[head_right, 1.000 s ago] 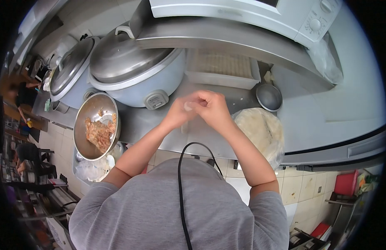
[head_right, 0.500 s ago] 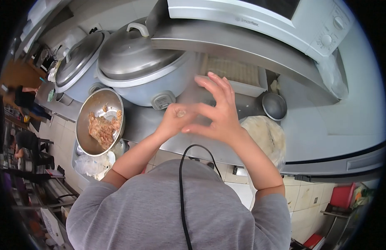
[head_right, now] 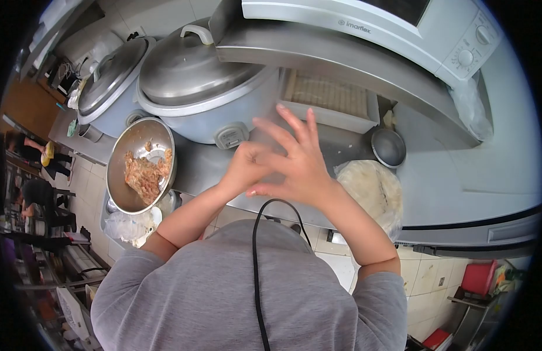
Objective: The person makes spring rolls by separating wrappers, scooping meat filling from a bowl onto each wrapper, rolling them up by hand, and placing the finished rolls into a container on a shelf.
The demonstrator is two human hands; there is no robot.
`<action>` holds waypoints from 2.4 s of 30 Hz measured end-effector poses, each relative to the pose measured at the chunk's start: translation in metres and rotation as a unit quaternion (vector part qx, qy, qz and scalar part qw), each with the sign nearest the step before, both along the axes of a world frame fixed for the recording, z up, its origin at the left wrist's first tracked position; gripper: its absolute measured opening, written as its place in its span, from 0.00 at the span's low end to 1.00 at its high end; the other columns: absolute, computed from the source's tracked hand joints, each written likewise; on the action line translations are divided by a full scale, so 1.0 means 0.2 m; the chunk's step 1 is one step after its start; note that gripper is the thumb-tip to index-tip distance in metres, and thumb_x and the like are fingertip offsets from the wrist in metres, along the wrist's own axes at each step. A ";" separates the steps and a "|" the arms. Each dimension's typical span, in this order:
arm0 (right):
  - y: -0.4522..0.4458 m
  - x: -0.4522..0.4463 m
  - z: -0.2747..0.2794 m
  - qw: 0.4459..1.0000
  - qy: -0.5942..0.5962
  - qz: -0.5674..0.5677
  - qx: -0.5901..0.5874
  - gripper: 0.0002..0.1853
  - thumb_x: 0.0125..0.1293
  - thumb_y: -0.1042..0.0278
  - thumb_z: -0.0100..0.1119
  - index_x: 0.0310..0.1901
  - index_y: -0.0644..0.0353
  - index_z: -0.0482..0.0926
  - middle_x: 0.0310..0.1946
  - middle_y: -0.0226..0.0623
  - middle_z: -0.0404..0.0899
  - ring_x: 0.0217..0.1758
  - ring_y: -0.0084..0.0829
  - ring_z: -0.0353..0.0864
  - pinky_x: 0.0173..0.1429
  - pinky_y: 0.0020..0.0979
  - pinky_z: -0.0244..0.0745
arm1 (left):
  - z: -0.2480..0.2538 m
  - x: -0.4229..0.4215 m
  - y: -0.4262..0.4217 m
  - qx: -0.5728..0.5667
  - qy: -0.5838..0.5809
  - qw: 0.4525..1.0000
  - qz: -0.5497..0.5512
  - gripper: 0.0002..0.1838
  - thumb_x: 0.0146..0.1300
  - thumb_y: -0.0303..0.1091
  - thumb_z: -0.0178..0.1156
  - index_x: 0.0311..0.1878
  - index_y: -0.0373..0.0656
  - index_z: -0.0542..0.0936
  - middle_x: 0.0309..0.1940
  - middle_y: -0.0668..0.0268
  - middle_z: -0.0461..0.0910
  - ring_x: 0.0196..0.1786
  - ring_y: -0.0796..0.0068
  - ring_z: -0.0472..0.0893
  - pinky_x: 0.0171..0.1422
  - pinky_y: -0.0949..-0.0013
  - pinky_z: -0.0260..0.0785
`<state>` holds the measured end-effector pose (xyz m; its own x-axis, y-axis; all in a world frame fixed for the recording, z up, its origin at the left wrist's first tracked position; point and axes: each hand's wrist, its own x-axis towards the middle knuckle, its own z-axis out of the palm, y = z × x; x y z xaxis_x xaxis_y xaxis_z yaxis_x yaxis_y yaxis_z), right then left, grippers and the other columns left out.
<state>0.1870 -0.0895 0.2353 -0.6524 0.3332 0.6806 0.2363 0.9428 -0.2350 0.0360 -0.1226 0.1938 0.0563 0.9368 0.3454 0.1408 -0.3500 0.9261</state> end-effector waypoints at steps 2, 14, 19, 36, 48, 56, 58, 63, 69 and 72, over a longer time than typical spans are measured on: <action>0.01 0.00 0.00 0.999 -0.030 -0.003 -0.011 0.24 0.37 0.40 0.72 0.33 0.47 0.83 0.62 0.35 0.65 0.72 0.49 0.49 0.69 0.65 0.34 | 0.00 0.00 0.00 -0.028 -0.007 0.999 -0.022 0.06 0.50 0.24 0.59 0.21 0.36 0.73 0.12 0.73 0.67 0.20 0.88 0.64 0.22 0.74 0.56; 0.05 0.01 0.01 0.998 -0.057 0.001 -0.040 0.28 0.40 0.42 0.72 0.42 0.50 0.81 0.62 0.36 0.66 0.70 0.47 0.54 0.70 0.62 0.38 | 0.04 -0.03 0.02 -0.029 -0.027 0.999 -0.024 0.08 0.55 0.27 0.59 0.22 0.36 0.77 0.15 0.72 0.72 0.20 0.87 0.69 0.24 0.76 0.60; 0.11 0.07 -0.18 0.874 0.021 0.055 -0.482 0.32 0.55 0.58 0.68 0.60 0.59 0.67 0.60 0.40 0.67 0.63 0.34 0.68 0.64 0.38 0.64 | 0.18 -0.27 0.07 0.033 -0.484 0.870 -0.084 0.22 0.65 0.46 0.53 0.17 0.46 0.66 0.24 0.65 0.72 0.36 0.71 0.73 0.44 0.67 0.64; 0.13 -0.17 -0.07 0.947 -0.041 0.053 -0.314 0.10 0.53 0.74 0.64 0.38 0.61 0.81 0.29 0.36 0.79 0.29 0.28 0.78 0.36 0.28 0.74 | -0.19 -0.06 0.07 0.019 -0.046 0.998 0.038 0.30 0.51 0.24 0.63 0.60 0.40 0.68 0.51 0.60 0.75 0.48 0.75 0.76 0.52 0.68 0.71; 0.11 -0.15 -0.07 0.964 -0.005 -0.027 -0.264 0.06 0.52 0.71 0.64 0.33 0.60 0.82 0.37 0.34 0.77 0.39 0.33 0.77 0.39 0.30 0.71 | -0.10 -0.04 0.08 -0.074 -0.068 0.994 0.050 0.04 0.49 0.20 0.56 0.30 0.32 0.78 0.21 0.69 0.76 0.25 0.83 0.72 0.28 0.76 0.65; 0.08 -0.10 0.03 0.996 -0.060 0.020 -0.062 0.17 0.46 0.49 0.68 0.34 0.50 0.83 0.57 0.33 0.70 0.62 0.43 0.62 0.67 0.51 0.50 | -0.08 -0.07 0.04 -0.065 -0.070 0.995 0.014 0.04 0.50 0.24 0.57 0.23 0.35 0.76 0.16 0.74 0.72 0.24 0.89 0.67 0.25 0.77 0.61; 0.08 -0.07 0.06 1.000 -0.011 -0.013 0.000 0.21 0.42 0.43 0.69 0.29 0.52 0.81 0.59 0.37 0.68 0.67 0.46 0.59 0.68 0.55 0.48 | -0.01 -0.04 0.02 -0.074 -0.068 0.994 0.030 0.04 0.51 0.24 0.57 0.23 0.35 0.76 0.15 0.74 0.72 0.23 0.89 0.67 0.24 0.77 0.60; 0.06 -0.08 -0.01 0.997 -0.074 -0.002 0.002 0.24 0.42 0.37 0.67 0.31 0.50 0.82 0.61 0.34 0.67 0.68 0.46 0.57 0.70 0.59 0.41 | -0.05 -0.08 0.03 -0.027 0.005 1.000 0.003 0.05 0.52 0.25 0.56 0.24 0.35 0.78 0.13 0.72 0.71 0.20 0.88 0.65 0.22 0.75 0.59; 0.07 -0.07 -0.02 0.998 -0.053 -0.008 -0.016 0.24 0.44 0.39 0.67 0.33 0.51 0.81 0.61 0.34 0.67 0.68 0.44 0.57 0.70 0.60 0.40 | -0.02 -0.02 0.04 -0.107 -0.045 0.993 0.016 0.07 0.54 0.26 0.57 0.23 0.35 0.76 0.12 0.71 0.69 0.20 0.89 0.65 0.21 0.74 0.56; 0.12 -0.02 -0.09 0.997 -0.063 -0.024 -0.044 0.22 0.47 0.44 0.68 0.37 0.53 0.80 0.60 0.35 0.67 0.67 0.45 0.59 0.69 0.57 0.46 | -0.14 -0.01 0.12 -0.064 -0.059 0.996 -0.020 0.10 0.56 0.27 0.57 0.20 0.35 0.76 0.12 0.72 0.69 0.21 0.89 0.66 0.22 0.76 0.57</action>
<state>0.1820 -0.0655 0.2175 -0.7130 0.4200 0.5614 0.3130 0.9072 -0.2811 0.0332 -0.0992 0.1658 0.0611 0.9713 0.2300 0.0161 -0.2314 0.9727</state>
